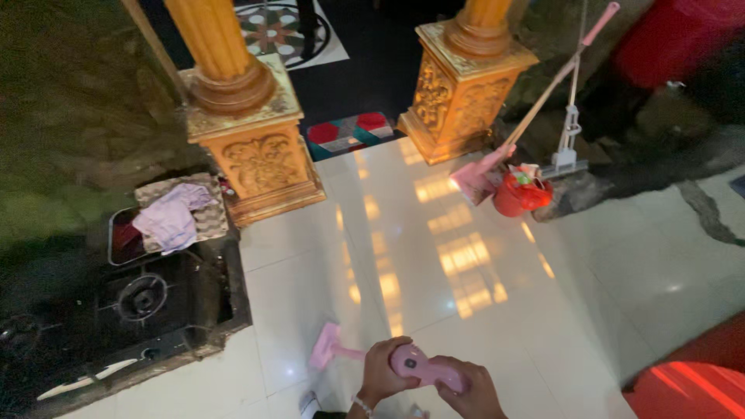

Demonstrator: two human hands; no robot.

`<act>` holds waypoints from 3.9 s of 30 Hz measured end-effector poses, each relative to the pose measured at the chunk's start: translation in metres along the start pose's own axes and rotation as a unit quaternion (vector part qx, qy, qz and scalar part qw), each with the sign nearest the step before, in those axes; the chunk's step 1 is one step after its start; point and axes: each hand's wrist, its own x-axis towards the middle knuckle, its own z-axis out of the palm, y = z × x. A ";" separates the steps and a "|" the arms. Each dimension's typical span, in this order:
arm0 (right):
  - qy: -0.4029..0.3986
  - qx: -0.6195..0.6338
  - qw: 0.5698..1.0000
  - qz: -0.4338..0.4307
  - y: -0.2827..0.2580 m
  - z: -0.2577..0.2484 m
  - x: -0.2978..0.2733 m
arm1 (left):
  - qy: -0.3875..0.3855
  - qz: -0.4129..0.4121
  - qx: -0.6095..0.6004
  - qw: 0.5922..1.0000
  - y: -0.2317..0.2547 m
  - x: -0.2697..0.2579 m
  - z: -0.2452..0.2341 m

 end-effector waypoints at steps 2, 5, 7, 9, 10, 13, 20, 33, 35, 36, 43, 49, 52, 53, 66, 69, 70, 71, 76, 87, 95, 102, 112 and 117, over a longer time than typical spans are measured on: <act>0.026 0.008 0.998 0.059 0.026 -0.033 -0.035 | -0.040 0.018 -0.032 0.999 0.020 0.006 0.045; 0.109 0.003 0.990 0.086 0.054 -0.067 -0.085 | -0.085 0.071 -0.069 0.991 0.046 0.006 0.104; 0.173 -0.034 0.981 0.083 0.070 -0.081 -0.110 | -0.101 0.106 -0.078 0.986 0.056 0.008 0.134; 0.198 -0.007 0.969 0.149 0.084 -0.089 -0.136 | -0.208 0.136 -0.120 0.961 0.066 0.008 0.160; 0.221 0.021 0.954 0.203 0.094 -0.089 -0.148 | -0.216 0.137 -0.122 0.959 0.070 0.007 0.172; 0.285 -0.006 0.923 0.257 0.126 -0.094 -0.182 | -0.306 0.119 -0.148 0.933 0.086 0.003 0.206; 0.327 0.020 0.914 0.238 0.226 -0.106 -0.255 | -0.378 0.154 -0.207 0.889 0.112 -0.019 0.263; 0.291 0.094 0.932 0.195 0.285 -0.099 -0.104 | -0.349 0.134 -0.171 0.911 0.055 0.097 0.246; 0.260 0.027 0.936 0.236 0.271 -0.104 -0.054 | -0.323 0.128 -0.160 0.924 0.034 0.125 0.233; 0.239 -0.010 0.935 0.263 0.255 -0.108 -0.025 | -0.305 0.124 -0.153 0.932 0.022 0.143 0.224; 0.137 -0.039 0.972 0.187 0.109 -0.102 0.164 | -0.227 0.081 -0.095 0.966 -0.053 0.257 0.139; 0.000 -0.058 0.997 0.057 0.042 -0.090 0.275 | -0.092 0.009 -0.118 0.989 -0.095 0.301 0.075; -0.055 -0.068 0.994 0.060 0.029 -0.089 0.300 | -0.064 -0.015 -0.187 0.980 -0.106 0.314 0.069; -0.051 -0.070 0.995 0.058 0.030 -0.093 0.306 | -0.040 -0.016 -0.207 0.977 -0.105 0.315 0.073; -0.008 -0.201 0.980 0.008 0.144 -0.250 0.287 | 0.038 -0.041 -0.307 0.950 -0.005 0.337 0.259; 0.026 -0.221 0.974 0.042 0.201 -0.293 0.273 | -0.038 -0.110 -0.338 0.934 0.020 0.346 0.318; 0.054 -0.225 0.972 0.039 0.223 -0.306 0.265 | -0.035 -0.108 -0.339 0.934 0.030 0.350 0.337; 0.053 -0.225 0.972 0.037 0.247 -0.322 0.260 | -0.038 -0.094 -0.329 0.939 0.039 0.354 0.353; 0.100 -0.209 0.968 0.094 0.360 -0.391 0.224 | -0.081 -0.022 -0.231 0.969 0.084 0.368 0.417; 0.122 -0.192 0.948 0.222 0.318 -0.438 0.232 | -0.108 0.014 -0.094 0.990 0.116 0.377 0.441; 0.112 -0.169 0.979 -0.012 0.283 -0.451 0.284 | -0.025 0.002 -0.052 0.998 0.116 0.393 0.428; 0.101 -0.148 0.981 -0.077 0.293 -0.445 0.307 | -0.058 0.007 -0.044 0.997 0.105 0.406 0.407; 0.088 -0.144 0.985 -0.036 0.242 -0.399 0.347 | -0.059 0.035 -0.068 0.995 0.083 0.429 0.335; 0.072 -0.087 0.985 -0.130 0.204 -0.364 0.381 | -0.015 0.030 -0.064 0.997 0.072 0.440 0.284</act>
